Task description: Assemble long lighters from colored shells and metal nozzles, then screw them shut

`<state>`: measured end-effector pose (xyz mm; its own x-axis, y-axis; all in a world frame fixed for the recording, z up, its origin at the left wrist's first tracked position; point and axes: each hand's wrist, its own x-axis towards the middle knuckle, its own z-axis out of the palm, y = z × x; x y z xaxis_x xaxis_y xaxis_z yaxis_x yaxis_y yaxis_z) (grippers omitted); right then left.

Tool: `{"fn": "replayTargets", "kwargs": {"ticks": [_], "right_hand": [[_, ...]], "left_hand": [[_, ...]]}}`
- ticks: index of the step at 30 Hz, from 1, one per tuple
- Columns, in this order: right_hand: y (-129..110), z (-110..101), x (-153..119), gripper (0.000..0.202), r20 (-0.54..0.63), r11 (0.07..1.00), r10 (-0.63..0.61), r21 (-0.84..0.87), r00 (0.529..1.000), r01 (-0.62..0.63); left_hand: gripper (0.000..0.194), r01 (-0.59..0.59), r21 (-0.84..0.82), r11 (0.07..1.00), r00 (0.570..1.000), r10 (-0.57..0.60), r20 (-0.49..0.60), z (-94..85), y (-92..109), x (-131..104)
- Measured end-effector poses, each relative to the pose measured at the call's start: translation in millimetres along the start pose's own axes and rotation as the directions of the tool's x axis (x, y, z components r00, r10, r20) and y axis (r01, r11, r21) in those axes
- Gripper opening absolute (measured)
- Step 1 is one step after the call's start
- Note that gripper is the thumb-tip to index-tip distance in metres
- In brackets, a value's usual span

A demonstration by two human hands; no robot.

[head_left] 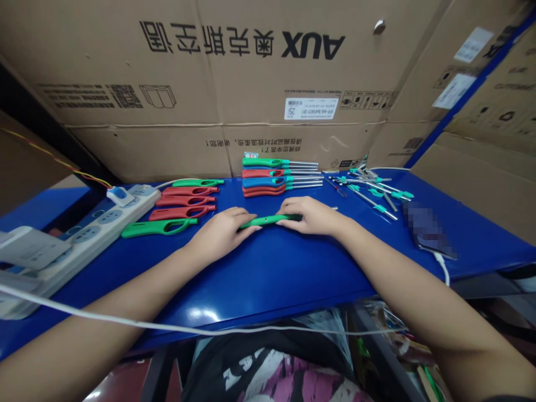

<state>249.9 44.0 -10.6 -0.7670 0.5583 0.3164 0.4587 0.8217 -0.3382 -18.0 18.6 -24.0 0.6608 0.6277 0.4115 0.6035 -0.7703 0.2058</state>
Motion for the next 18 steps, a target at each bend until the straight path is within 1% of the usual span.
{"fn": "replayTargets", "kwargs": {"ticks": [3, 6, 9, 11, 12, 13, 15, 17, 18], "right_hand": [[-2, 0, -1, 0.028, -0.041, 0.999, -0.032, -0.035, 0.999, 0.031], [-4, 1, 0, 0.028, -0.090, 0.997, -0.041, -0.074, 0.995, 0.035], [-3, 0, 2, 0.025, -0.162, 0.998, -0.026, -0.062, 0.986, 0.016], [-4, 0, 2, 0.026, -0.203, 0.997, 0.004, -0.071, 0.979, -0.019], [-4, -1, 2, 0.026, -0.205, 0.996, 0.022, -0.086, 0.979, -0.040], [-5, -1, 2, 0.026, -0.189, 0.993, 0.038, -0.105, 0.981, -0.059], [-6, -1, 1, 0.028, -0.115, 0.986, 0.069, -0.144, 0.991, -0.086], [-8, -1, 0, 0.029, -0.027, 0.982, 0.098, -0.160, 0.995, -0.101], [-9, -2, 0, 0.030, -0.002, 0.982, 0.107, -0.156, 0.994, -0.106]], "left_hand": [[0.033, 0.004, -0.007, 1.000, 1.000, -0.004, -0.012, -3.8, 0, 1], [0.030, 0.016, 0.023, 1.000, 0.999, -0.015, -0.031, -9.6, 3, 2], [0.031, 0.066, 0.028, 0.997, 0.997, -0.065, -0.035, -15.2, 6, 4], [0.033, 0.112, -0.022, 0.993, 0.992, -0.114, -0.054, -17.7, 9, 5], [0.034, 0.127, -0.054, 0.990, 0.989, -0.131, -0.065, -18.5, 10, 5], [0.034, 0.133, -0.081, 0.988, 0.988, -0.138, -0.071, -18.9, 11, 5], [0.036, 0.118, -0.097, 0.988, 0.991, -0.124, -0.055, -18.6, 12, 4], [0.042, 0.096, -0.078, 0.992, 0.995, -0.097, -0.010, -17.6, 12, 4], [0.043, 0.088, -0.065, 0.994, 0.996, -0.088, 0.012, -17.0, 12, 3]]}}
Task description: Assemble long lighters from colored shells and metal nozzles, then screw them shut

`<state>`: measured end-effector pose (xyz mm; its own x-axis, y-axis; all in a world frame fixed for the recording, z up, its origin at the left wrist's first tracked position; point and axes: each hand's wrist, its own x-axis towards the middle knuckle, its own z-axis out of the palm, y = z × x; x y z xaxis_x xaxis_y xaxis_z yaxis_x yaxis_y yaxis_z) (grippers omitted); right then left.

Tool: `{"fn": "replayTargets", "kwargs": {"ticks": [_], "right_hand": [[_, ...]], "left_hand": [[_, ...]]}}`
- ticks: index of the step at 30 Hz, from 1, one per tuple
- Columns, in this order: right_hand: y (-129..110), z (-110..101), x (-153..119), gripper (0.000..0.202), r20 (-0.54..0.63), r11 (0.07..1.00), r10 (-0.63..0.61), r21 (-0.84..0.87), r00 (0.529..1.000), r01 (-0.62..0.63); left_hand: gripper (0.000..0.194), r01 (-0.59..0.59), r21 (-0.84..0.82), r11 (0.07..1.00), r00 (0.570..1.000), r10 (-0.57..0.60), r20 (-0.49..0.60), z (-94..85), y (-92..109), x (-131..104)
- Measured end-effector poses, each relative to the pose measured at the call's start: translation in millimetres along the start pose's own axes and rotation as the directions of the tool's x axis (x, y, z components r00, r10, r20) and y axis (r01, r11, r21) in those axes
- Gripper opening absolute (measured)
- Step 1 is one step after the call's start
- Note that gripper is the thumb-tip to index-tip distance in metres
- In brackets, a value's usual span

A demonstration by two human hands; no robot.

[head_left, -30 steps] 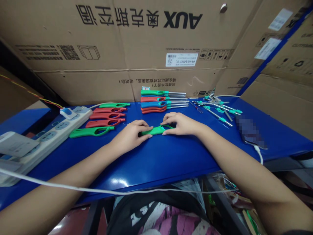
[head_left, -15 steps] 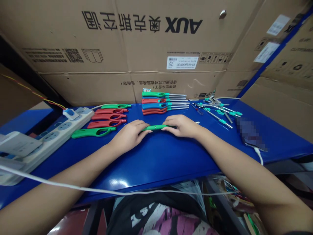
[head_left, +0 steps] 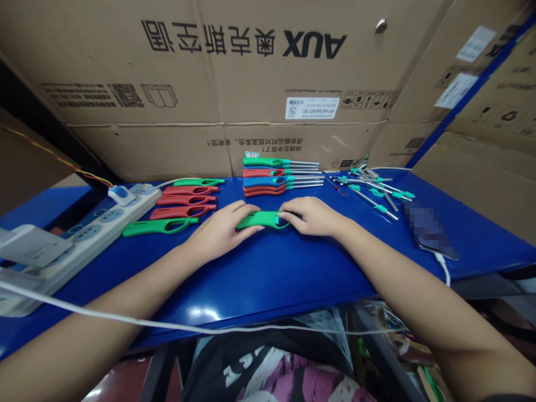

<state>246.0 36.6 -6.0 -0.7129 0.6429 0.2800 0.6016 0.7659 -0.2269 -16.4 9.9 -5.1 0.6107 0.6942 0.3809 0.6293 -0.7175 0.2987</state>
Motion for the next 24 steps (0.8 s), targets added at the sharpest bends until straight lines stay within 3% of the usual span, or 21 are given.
{"fn": "replayTargets", "kwargs": {"ticks": [2, 8, 16, 21, 24], "right_hand": [[-1, -1, 0, 0.031, -0.010, 0.999, -0.019, 0.038, 1.000, 0.020], [-1, -5, 1, 0.022, -0.181, 0.976, -0.135, 0.143, 0.974, 0.161], [-2, 6, 4, 0.019, -0.223, 0.983, -0.161, 0.049, 0.962, 0.176], [-2, 11, 7, 0.021, -0.231, 0.971, -0.168, 0.129, 0.958, 0.202], [5, 9, 7, 0.021, -0.209, 0.980, -0.123, 0.128, 0.970, 0.152]], "left_hand": [[0.044, -0.011, 0.020, 1.000, 1.000, 0.011, 0.029, 1.0, -2, 0], [0.050, -0.004, 0.026, 1.000, 0.996, 0.001, 0.087, 1.4, -8, 1], [0.045, 0.021, 0.017, 1.000, 0.997, -0.022, 0.077, 1.8, -8, 1], [0.038, -0.018, 0.026, 1.000, 0.994, 0.015, 0.106, 11.0, -4, -2], [0.036, 0.011, 0.058, 0.998, 0.996, -0.016, 0.088, 11.3, -4, -2]]}}
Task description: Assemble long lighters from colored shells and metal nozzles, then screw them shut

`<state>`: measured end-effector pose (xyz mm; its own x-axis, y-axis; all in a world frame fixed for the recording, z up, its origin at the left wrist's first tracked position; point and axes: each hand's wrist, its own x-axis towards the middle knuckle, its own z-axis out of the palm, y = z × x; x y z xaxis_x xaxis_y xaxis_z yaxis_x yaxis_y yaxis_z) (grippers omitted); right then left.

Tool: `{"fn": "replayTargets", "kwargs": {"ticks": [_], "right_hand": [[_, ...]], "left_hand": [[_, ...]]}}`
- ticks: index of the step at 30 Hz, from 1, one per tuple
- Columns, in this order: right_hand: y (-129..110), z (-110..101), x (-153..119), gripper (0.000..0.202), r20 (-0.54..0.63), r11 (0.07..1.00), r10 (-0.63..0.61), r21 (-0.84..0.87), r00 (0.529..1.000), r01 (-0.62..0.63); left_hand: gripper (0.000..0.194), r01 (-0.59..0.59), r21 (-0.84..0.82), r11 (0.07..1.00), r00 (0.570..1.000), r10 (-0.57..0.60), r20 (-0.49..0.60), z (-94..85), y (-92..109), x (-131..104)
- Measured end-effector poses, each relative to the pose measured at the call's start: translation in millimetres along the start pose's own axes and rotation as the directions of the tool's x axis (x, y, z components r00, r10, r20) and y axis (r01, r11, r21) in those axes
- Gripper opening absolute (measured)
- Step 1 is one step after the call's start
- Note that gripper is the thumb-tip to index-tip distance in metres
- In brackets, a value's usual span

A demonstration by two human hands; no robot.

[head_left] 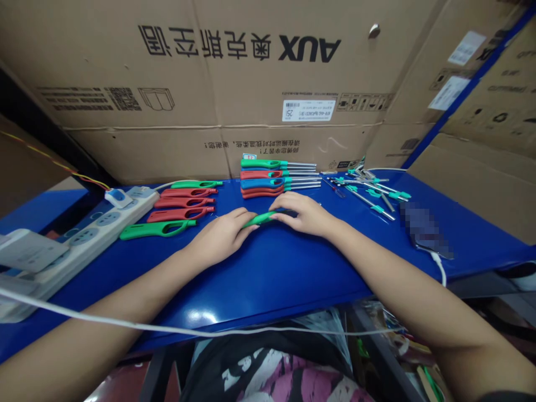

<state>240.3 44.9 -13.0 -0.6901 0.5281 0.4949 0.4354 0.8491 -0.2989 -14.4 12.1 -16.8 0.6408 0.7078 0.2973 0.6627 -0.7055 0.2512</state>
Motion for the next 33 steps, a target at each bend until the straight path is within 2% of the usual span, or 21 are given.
{"fn": "replayTargets", "kwargs": {"ticks": [3, 6, 9, 11, 13, 16, 20, 23, 30, 33], "right_hand": [[11, -7, -3, 0.036, -0.025, 0.963, 0.168, -0.211, 0.985, -0.170], [23, -12, -8, 0.044, -0.096, 0.843, 0.369, -0.385, 0.924, -0.377], [32, -15, -11, 0.034, -0.159, 0.754, 0.482, -0.425, 0.862, -0.500], [37, -17, -12, 0.021, -0.184, 0.742, 0.503, -0.409, 0.845, -0.531], [41, -18, -12, 0.014, -0.190, 0.765, 0.482, -0.385, 0.855, -0.516], [41, -19, -12, 0.011, -0.161, 0.834, 0.391, -0.353, 0.906, -0.423], [28, -14, -10, 0.015, -0.037, 0.940, 0.171, -0.293, 0.985, -0.175], [16, -9, -7, 0.017, 0.062, 0.972, 0.060, -0.233, 0.996, -0.044], [14, -13, -6, 0.020, 0.069, 0.978, 0.101, -0.191, 0.992, -0.086], [13, -13, -5, 0.020, 0.116, 0.982, 0.088, -0.175, 0.989, -0.067]], "left_hand": [[0.036, 0.043, 0.043, 0.998, 0.997, -0.041, -0.059, -5.0, -3, 1], [0.037, 0.075, 0.077, 0.994, 0.994, -0.068, -0.090, -11.0, -8, 1], [0.038, 0.081, 0.100, 0.992, 0.992, -0.071, -0.105, -14.8, -11, 1], [0.039, 0.079, 0.111, 0.991, 0.992, -0.067, -0.109, -16.3, -13, 1], [0.039, 0.073, 0.115, 0.991, 0.992, -0.061, -0.107, -17.8, -15, 1], [0.039, 0.054, 0.110, 0.992, 0.993, -0.042, -0.106, -19.6, -17, 1], [0.039, 0.014, 0.066, 0.998, 0.998, -0.010, -0.060, -19.8, -14, 0], [0.038, -0.005, 0.050, 0.999, 1.000, 0.005, 0.002, -18.3, -10, 0], [0.036, -0.035, -0.005, 0.999, 0.999, 0.035, -0.028, -16.0, -14, 0], [0.036, -0.060, -0.078, 0.995, 0.998, 0.057, -0.039, -13.1, -16, 0]]}}
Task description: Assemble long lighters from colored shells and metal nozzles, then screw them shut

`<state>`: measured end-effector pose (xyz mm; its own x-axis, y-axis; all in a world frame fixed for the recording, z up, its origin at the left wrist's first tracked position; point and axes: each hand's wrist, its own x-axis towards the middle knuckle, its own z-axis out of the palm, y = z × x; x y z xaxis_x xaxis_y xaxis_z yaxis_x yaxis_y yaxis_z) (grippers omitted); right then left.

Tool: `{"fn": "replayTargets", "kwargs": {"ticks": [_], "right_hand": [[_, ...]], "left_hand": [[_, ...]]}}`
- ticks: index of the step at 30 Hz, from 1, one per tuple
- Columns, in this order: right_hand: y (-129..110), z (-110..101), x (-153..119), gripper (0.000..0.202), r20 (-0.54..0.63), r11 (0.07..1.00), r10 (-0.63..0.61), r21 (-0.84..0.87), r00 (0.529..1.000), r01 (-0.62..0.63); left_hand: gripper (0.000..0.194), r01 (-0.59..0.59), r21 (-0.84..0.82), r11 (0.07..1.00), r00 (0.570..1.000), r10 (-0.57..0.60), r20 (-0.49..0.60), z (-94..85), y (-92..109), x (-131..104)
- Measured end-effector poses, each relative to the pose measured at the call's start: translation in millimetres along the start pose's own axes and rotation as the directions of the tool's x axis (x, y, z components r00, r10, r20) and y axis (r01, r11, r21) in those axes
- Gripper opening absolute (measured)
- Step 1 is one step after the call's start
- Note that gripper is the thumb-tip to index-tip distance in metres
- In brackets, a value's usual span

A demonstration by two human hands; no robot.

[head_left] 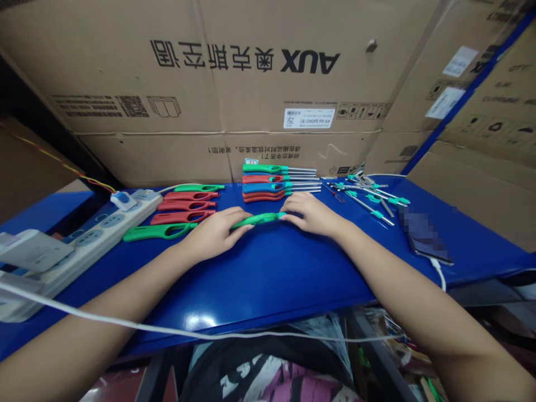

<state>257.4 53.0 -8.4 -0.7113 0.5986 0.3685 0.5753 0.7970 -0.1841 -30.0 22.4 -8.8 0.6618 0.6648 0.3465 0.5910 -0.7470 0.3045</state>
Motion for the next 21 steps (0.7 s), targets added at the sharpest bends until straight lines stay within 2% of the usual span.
{"fn": "replayTargets", "kwargs": {"ticks": [6, 9, 13, 18, 21], "right_hand": [[-2, -2, -1, 0.021, 0.053, 1.000, -0.008, 0.007, 0.999, 0.008], [0, -3, -2, 0.021, 0.031, 0.999, -0.035, -0.013, 0.999, 0.036], [-2, 1, -5, 0.024, -0.004, 0.988, -0.138, -0.076, 0.990, 0.138], [-8, 5, -5, 0.026, -0.100, 0.968, -0.224, -0.140, 0.969, 0.210], [-11, 4, -5, 0.026, -0.108, 0.959, -0.233, -0.190, 0.967, 0.210]], "left_hand": [[0.035, 0.002, -0.068, 0.998, 1.000, -0.003, -0.009, 1.6, 0, 2], [0.035, -0.008, -0.074, 0.997, 1.000, 0.006, -0.021, -1.3, 0, 2], [0.031, -0.021, -0.111, 0.994, 1.000, 0.020, -0.007, -2.8, -1, 0], [0.030, 0.016, -0.254, 0.967, 0.999, -0.026, -0.038, -0.7, -2, 1], [0.032, 0.040, -0.314, 0.949, 0.998, -0.054, -0.035, 0.9, -1, 2]]}}
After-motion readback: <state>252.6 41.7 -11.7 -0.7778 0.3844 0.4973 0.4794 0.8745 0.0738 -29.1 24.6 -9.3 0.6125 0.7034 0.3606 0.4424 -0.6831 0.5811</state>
